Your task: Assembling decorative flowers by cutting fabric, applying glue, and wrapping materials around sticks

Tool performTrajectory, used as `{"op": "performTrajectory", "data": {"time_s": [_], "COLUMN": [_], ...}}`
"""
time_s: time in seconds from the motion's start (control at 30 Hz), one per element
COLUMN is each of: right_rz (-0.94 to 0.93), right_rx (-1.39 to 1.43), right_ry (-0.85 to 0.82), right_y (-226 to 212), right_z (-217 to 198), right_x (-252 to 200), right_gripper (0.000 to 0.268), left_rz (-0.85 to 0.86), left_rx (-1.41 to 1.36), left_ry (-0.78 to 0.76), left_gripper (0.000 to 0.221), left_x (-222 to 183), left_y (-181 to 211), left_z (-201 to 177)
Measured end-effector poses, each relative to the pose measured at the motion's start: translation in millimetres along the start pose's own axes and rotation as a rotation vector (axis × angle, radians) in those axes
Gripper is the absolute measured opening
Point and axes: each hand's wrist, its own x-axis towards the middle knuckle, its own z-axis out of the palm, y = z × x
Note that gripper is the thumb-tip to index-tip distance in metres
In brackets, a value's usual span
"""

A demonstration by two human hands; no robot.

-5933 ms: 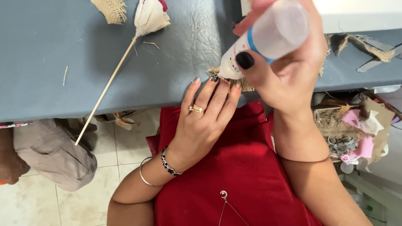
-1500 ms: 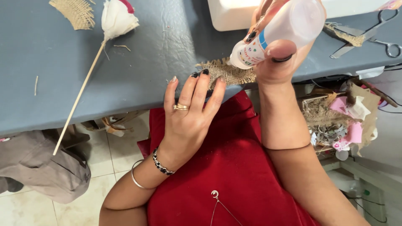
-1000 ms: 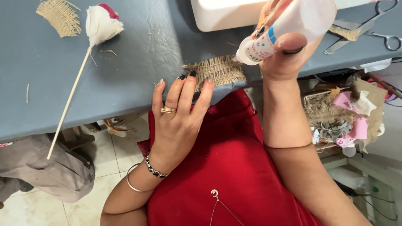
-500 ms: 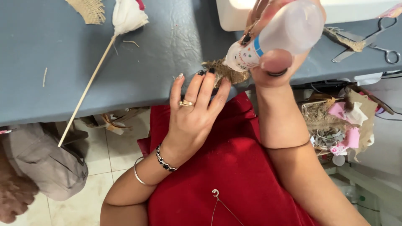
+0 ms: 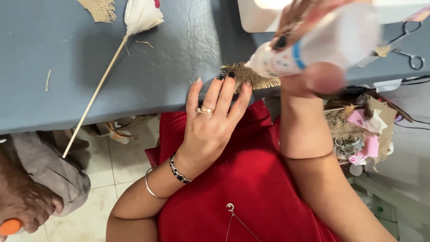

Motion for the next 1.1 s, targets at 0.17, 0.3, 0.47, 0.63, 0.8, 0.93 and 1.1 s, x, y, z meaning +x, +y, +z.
{"op": "performTrajectory", "data": {"time_s": [0.17,0.3,0.47,0.63,0.8,0.93,1.1], "right_rz": [0.033,0.075,0.053,-0.125,-0.042,-0.082,-0.004], "right_rx": [-0.079,-0.286,-0.256,-0.098,-0.199,-0.167,-0.110], "right_ry": [0.019,-0.020,-0.005,-0.040,0.115,0.077,0.197], "right_y": [-24,-33,-27,-14,-24,-21,-29], "right_z": [65,79,75,54,50,30,19], "right_x": [45,52,45,33,32,28,25], "right_gripper": [0.064,0.068,0.067,0.053,0.057,0.057,0.058], "left_rz": [-0.005,-0.007,-0.008,-0.015,-0.018,-0.011,-0.020], "left_rx": [0.000,0.004,0.010,0.026,0.072,0.078,0.092], "left_ry": [-0.004,0.001,0.007,0.001,0.024,0.026,0.020], "left_gripper": [0.032,0.031,0.031,0.029,0.025,0.024,0.021], "left_x": [1,2,1,4,6,8,10], "left_y": [0,1,3,3,6,7,10], "left_z": [0,1,5,2,4,4,5]}}
